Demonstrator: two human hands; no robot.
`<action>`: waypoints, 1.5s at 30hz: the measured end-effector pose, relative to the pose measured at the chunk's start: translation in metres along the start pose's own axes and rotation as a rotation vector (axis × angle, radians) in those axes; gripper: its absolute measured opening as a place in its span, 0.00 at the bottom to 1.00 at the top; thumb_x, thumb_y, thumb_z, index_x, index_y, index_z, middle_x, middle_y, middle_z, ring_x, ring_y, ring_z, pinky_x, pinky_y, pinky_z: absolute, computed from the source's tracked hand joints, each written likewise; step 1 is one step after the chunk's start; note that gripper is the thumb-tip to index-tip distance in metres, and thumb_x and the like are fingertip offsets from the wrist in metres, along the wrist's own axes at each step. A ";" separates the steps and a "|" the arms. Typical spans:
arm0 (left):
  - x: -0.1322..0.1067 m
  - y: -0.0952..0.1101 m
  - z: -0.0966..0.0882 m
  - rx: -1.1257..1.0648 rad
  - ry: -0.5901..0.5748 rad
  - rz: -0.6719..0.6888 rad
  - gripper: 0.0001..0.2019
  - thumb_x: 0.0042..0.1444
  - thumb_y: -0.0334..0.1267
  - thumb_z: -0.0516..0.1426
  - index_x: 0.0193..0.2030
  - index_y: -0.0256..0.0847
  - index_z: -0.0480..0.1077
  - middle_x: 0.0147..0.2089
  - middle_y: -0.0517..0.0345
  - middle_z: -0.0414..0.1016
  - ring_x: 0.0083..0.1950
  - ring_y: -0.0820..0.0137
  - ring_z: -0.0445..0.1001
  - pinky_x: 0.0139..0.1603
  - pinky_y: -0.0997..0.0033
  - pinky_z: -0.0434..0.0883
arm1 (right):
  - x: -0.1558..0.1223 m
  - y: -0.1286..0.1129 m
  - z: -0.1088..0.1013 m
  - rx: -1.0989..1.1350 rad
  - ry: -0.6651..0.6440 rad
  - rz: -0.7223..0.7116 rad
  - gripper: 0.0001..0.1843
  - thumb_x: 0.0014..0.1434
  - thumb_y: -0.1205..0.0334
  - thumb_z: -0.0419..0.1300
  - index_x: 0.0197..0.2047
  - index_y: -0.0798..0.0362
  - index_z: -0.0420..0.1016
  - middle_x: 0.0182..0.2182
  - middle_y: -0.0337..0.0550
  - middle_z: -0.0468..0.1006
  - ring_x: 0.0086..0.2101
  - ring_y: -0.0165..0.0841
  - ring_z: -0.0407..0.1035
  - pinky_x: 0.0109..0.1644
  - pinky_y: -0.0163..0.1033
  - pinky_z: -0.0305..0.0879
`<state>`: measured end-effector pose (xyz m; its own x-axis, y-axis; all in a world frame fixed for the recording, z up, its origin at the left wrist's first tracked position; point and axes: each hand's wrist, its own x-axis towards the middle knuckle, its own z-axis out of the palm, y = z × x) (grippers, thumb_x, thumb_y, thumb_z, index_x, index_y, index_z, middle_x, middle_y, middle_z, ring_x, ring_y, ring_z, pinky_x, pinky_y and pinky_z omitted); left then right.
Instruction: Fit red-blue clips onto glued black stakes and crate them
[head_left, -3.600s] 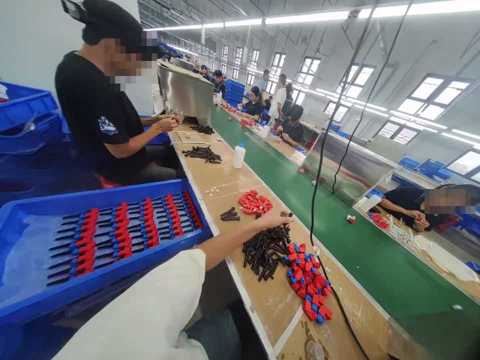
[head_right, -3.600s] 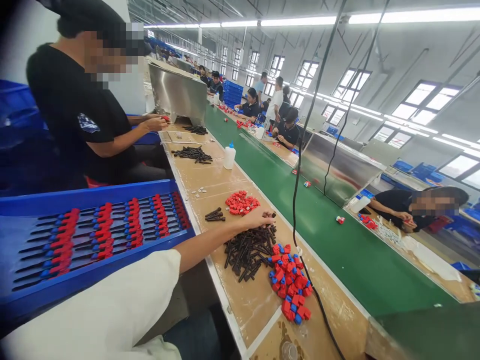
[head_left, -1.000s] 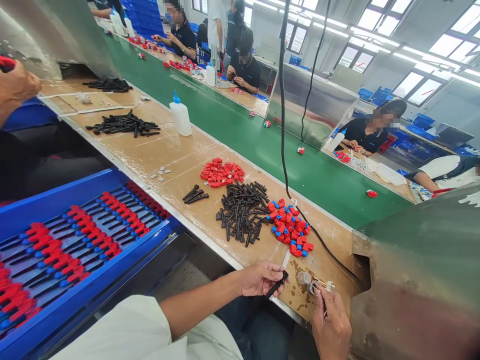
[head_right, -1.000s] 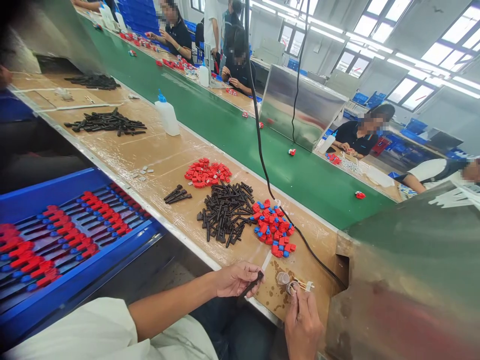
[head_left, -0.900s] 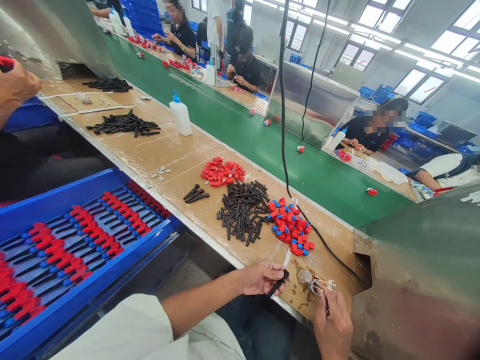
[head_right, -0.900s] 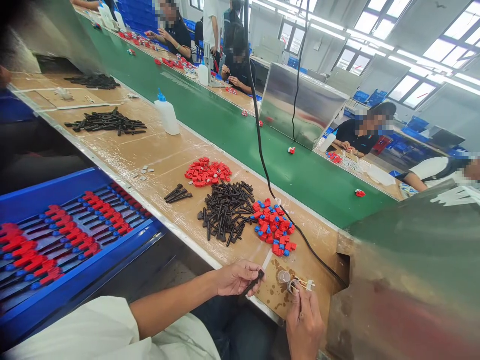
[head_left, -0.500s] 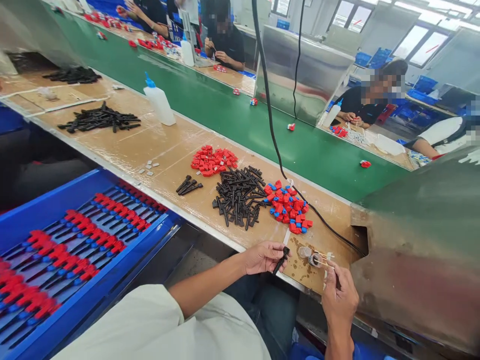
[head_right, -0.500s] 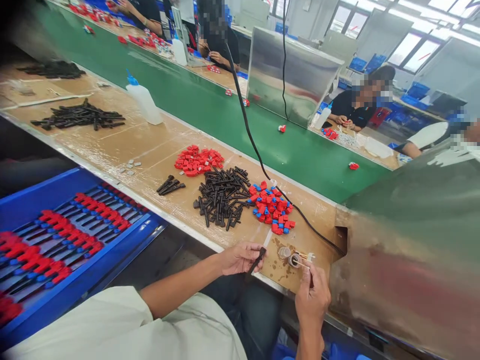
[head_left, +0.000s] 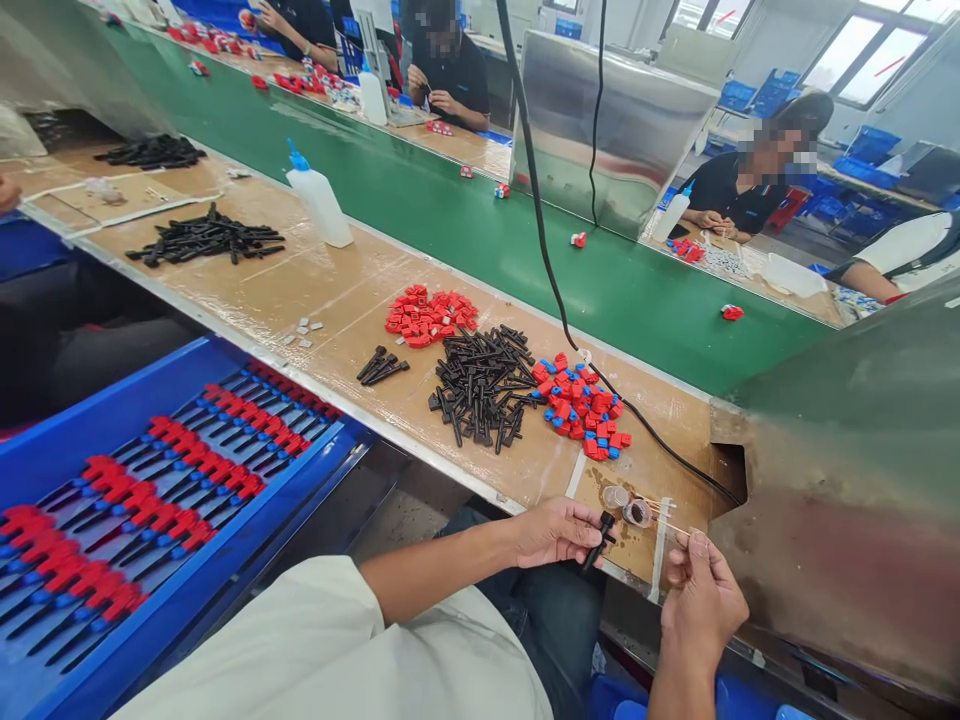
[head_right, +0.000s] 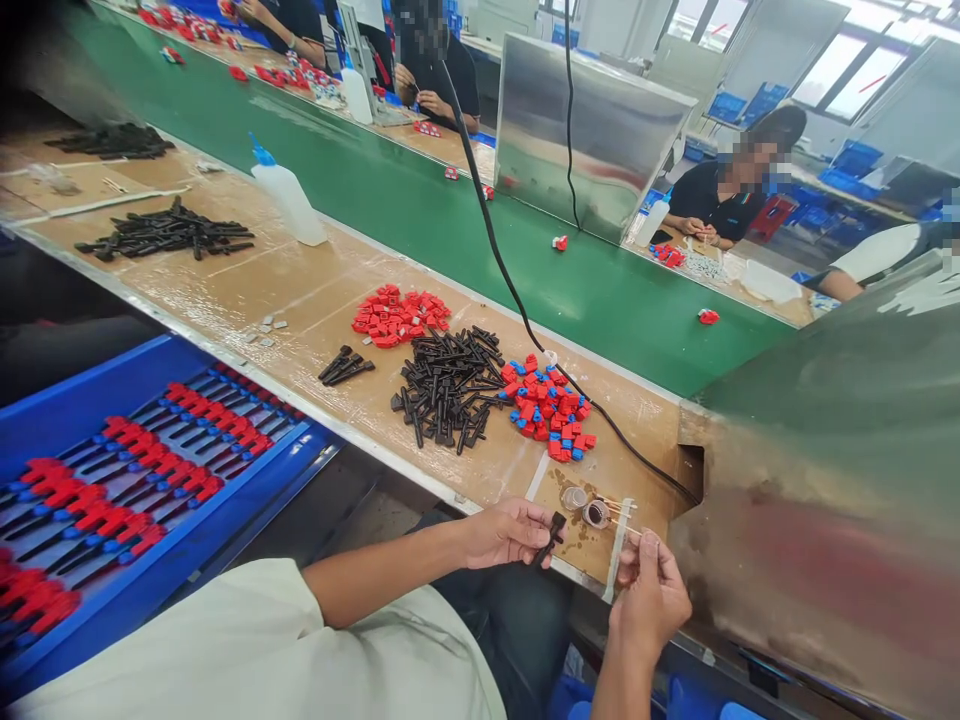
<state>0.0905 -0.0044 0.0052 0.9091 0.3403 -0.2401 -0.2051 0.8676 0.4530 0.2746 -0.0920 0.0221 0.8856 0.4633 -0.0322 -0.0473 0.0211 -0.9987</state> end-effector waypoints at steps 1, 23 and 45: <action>0.003 -0.003 0.001 -0.018 0.014 -0.015 0.25 0.36 0.39 0.76 0.40 0.28 0.78 0.30 0.54 0.77 0.31 0.73 0.79 0.27 0.83 0.67 | 0.002 0.000 -0.001 0.026 -0.027 0.027 0.27 0.40 0.43 0.76 0.33 0.56 0.76 0.25 0.38 0.76 0.18 0.23 0.61 0.15 0.27 0.51; 0.005 -0.014 0.017 -0.011 -0.023 -0.078 0.26 0.34 0.46 0.76 0.36 0.29 0.78 0.32 0.53 0.78 0.30 0.77 0.77 0.26 0.83 0.64 | -0.066 -0.042 -0.006 -0.402 -0.090 -0.314 0.23 0.60 0.43 0.64 0.41 0.57 0.80 0.27 0.44 0.80 0.24 0.31 0.72 0.28 0.34 0.68; -0.002 -0.017 0.017 0.177 0.086 0.054 0.29 0.31 0.56 0.74 0.27 0.33 0.71 0.28 0.56 0.75 0.25 0.76 0.70 0.24 0.75 0.55 | -0.063 -0.040 -0.006 -0.808 -0.539 -1.394 0.19 0.61 0.79 0.60 0.54 0.55 0.74 0.35 0.46 0.81 0.33 0.31 0.77 0.40 0.34 0.73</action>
<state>0.0980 -0.0261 0.0127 0.8629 0.4208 -0.2800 -0.1793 0.7728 0.6088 0.2238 -0.1276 0.0633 -0.2054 0.7141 0.6693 0.9544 0.2974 -0.0245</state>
